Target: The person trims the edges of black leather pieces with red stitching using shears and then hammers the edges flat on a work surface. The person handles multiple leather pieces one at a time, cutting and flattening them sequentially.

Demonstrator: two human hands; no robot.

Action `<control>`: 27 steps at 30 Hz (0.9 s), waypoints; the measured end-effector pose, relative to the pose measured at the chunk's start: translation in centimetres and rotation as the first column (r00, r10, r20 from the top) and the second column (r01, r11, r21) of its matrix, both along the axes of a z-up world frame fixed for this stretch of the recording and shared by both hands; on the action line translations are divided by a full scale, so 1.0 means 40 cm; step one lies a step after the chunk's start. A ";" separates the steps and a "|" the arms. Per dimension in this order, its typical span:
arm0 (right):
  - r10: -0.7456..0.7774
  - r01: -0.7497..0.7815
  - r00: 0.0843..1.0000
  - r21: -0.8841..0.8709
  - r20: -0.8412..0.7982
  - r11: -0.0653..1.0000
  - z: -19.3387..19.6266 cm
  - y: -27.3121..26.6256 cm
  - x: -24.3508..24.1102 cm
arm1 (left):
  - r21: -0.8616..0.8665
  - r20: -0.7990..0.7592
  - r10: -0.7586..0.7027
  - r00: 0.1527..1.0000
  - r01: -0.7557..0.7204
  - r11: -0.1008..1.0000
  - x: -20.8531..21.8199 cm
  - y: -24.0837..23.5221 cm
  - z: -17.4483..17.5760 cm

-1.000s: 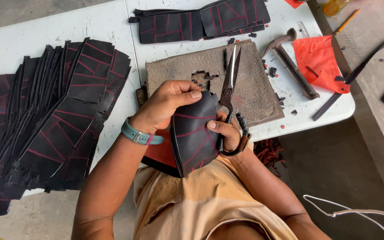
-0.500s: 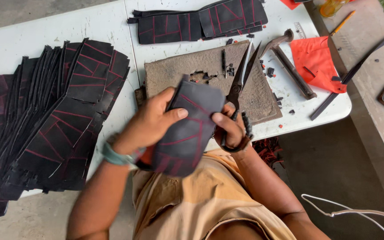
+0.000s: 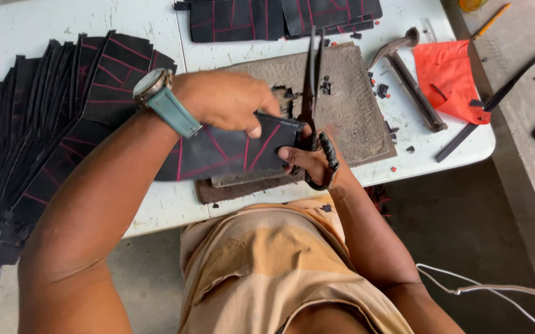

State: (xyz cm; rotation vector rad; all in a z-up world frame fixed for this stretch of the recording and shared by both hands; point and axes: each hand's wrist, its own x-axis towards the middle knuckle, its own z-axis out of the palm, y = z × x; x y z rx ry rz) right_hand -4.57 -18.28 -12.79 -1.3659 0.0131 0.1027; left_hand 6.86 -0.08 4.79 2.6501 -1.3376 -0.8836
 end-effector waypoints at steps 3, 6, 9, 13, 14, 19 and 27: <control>-0.007 -0.007 0.998 0.204 0.066 0.979 0.028 0.013 0.005 | -0.432 0.284 0.105 0.953 0.030 0.901 -0.031 0.003 0.019; -0.045 0.021 0.998 0.496 0.036 0.868 0.045 0.011 0.008 | -0.794 0.189 0.469 0.863 -0.147 0.590 -0.134 0.049 -0.007; -0.072 0.031 0.996 0.567 0.049 0.823 0.050 -0.013 0.003 | -0.458 -0.329 0.488 0.809 -0.588 0.666 -0.216 0.099 -0.099; -0.049 -0.005 0.994 0.504 0.094 0.864 0.050 -0.007 -0.015 | -0.612 -0.785 -0.061 0.617 -0.756 0.232 -0.232 0.085 -0.254; -0.038 -0.021 0.993 0.493 0.109 0.870 0.053 -0.004 -0.019 | -0.569 -0.818 -0.188 0.543 -0.812 0.128 -0.228 0.076 -0.278; 0.017 -0.102 0.983 0.465 0.183 0.879 0.074 -0.020 -0.024 | -0.619 -0.786 -0.100 0.611 -0.772 0.148 -0.201 0.053 -0.303; 0.141 -0.178 0.983 0.422 0.118 0.889 0.062 -0.059 -0.036 | -0.611 -0.790 -0.092 0.606 -0.767 0.195 -0.210 0.054 -0.300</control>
